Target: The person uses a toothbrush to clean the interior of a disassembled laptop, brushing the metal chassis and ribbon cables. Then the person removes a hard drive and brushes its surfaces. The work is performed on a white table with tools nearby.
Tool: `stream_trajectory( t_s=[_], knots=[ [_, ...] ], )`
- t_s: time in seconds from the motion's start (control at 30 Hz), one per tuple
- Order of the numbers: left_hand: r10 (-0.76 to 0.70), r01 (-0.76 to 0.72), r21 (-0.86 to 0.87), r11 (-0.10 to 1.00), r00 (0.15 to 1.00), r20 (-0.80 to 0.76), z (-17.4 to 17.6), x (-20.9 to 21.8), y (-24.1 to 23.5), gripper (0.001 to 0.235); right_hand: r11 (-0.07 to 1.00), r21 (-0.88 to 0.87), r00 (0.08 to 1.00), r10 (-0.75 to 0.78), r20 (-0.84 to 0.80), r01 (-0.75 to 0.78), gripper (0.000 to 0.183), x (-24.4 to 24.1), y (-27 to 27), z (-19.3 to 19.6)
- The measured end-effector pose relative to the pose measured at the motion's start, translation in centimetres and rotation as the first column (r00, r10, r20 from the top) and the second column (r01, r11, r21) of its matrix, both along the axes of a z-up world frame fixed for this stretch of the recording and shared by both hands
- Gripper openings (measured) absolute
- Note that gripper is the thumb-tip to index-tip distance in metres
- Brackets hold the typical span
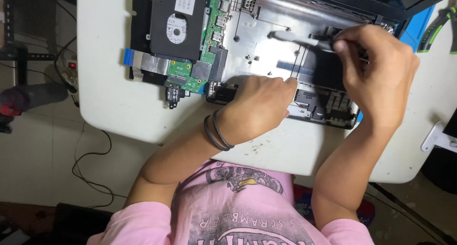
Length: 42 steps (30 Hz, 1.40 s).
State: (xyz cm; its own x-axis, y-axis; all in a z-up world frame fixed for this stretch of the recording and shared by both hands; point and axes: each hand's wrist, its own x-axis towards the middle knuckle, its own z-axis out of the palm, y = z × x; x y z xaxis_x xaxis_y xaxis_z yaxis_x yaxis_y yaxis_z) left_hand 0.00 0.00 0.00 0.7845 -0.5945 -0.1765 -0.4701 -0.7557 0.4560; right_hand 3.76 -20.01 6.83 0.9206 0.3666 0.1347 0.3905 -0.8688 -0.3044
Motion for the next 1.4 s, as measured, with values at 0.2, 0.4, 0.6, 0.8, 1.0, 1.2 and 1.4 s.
stream_trajectory(
  t_s=[0.2, 0.4, 0.6, 0.8, 1.0, 1.2, 1.4],
  knots=[
    [-0.005, 0.004, -0.010, 1.000, 0.995, -0.098, -0.1, 0.4, -0.1, 0.038, 0.990, 0.100, 0.976, 0.080, 0.203, -0.102, 0.012, 1.4, 3.2, -1.2],
    [-0.026, 0.027, -0.001, 1.000, 0.972, -0.231, 0.4, 1.3, 0.0, 0.036, 0.999, -0.011, 0.986, -0.030, 0.165, 0.032, 0.017, 1.6, 1.4, -0.7],
    [-0.027, 0.029, 0.012, 0.999, 0.985, -0.172, 1.0, 1.2, 0.2, 0.040, 0.995, 0.018, 0.976, 0.092, 0.199, -0.098, 0.023, 3.1, 3.4, -2.2],
    [-0.022, 0.025, 0.007, 1.000, 0.965, -0.260, 1.6, 1.6, 0.3, 0.035, 0.995, -0.030, 0.992, -0.099, -0.077, 0.097, 0.014, 0.9, -2.0, 0.5],
    [-0.011, 0.022, 0.047, 0.999, 0.974, -0.224, 1.5, 1.4, 0.1, 0.035, 0.997, 0.035, 0.990, 0.061, 0.125, -0.066, 0.012, 2.2, 1.9, -1.1],
    [-0.029, 0.048, 0.051, 0.998, 0.949, -0.315, 2.7, 2.0, 0.4, 0.032, 0.982, -0.169, 0.995, -0.073, 0.062, 0.083, 0.014, 0.8, -3.3, 0.1],
    [-0.014, 0.035, 0.061, 0.998, 0.953, -0.303, 2.3, 1.8, 0.3, 0.036, 0.999, 0.002, 0.994, -0.033, 0.107, 0.033, 0.013, 1.2, -1.5, -0.6]
  ],
)
